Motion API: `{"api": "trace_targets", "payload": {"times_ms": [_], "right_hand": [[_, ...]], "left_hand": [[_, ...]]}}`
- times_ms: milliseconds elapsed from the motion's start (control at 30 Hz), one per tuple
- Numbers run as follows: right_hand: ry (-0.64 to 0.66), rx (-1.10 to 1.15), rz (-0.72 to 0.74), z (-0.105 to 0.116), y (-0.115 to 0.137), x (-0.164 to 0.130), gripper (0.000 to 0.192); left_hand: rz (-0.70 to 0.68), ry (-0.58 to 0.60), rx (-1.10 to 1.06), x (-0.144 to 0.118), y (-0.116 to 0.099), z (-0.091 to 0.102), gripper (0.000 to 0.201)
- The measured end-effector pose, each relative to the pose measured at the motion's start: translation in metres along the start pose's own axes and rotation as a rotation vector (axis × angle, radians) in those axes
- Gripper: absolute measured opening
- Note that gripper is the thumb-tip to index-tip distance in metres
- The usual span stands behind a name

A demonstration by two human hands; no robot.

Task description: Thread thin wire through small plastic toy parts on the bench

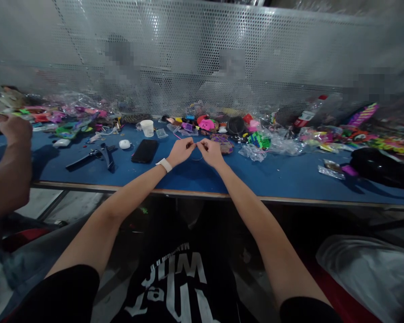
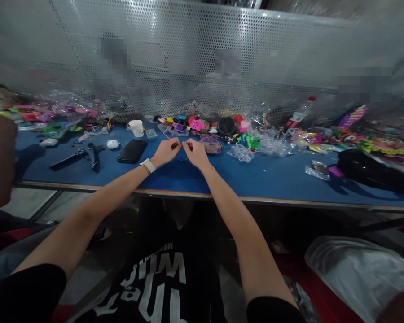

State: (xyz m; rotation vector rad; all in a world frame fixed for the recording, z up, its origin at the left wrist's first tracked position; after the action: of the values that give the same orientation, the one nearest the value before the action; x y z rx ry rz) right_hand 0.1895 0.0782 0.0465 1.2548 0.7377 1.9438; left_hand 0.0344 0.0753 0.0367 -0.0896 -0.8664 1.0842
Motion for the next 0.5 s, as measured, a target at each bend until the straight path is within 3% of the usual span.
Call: {"api": "trace_targets", "payload": {"times_ms": [167, 500], "right_hand": [[0.038, 0.019, -0.009, -0.005, 0.0, -0.002, 0.061], [-0.111, 0.083, -0.032, 0.015, -0.007, 0.002, 0.043]], "left_hand": [[0.141, 0.082, -0.286, 0.003, 0.021, -0.012, 0.039], [0.096, 0.131, -0.454, 0.003, 0.014, -0.021, 0.034]]}}
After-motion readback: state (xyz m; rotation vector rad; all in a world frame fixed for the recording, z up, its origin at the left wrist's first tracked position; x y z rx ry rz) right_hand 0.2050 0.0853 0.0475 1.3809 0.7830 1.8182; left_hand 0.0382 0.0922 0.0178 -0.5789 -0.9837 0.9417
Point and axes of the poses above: each hand's wrist, its own x-axis towards the middle knuckle, its own z-axis out of the back of the hand, y = z × x, the point moved 10 cm from there along x, towards the middle knuckle, and after that the axes turned 10 degrees about x, right-handed, at the moved point
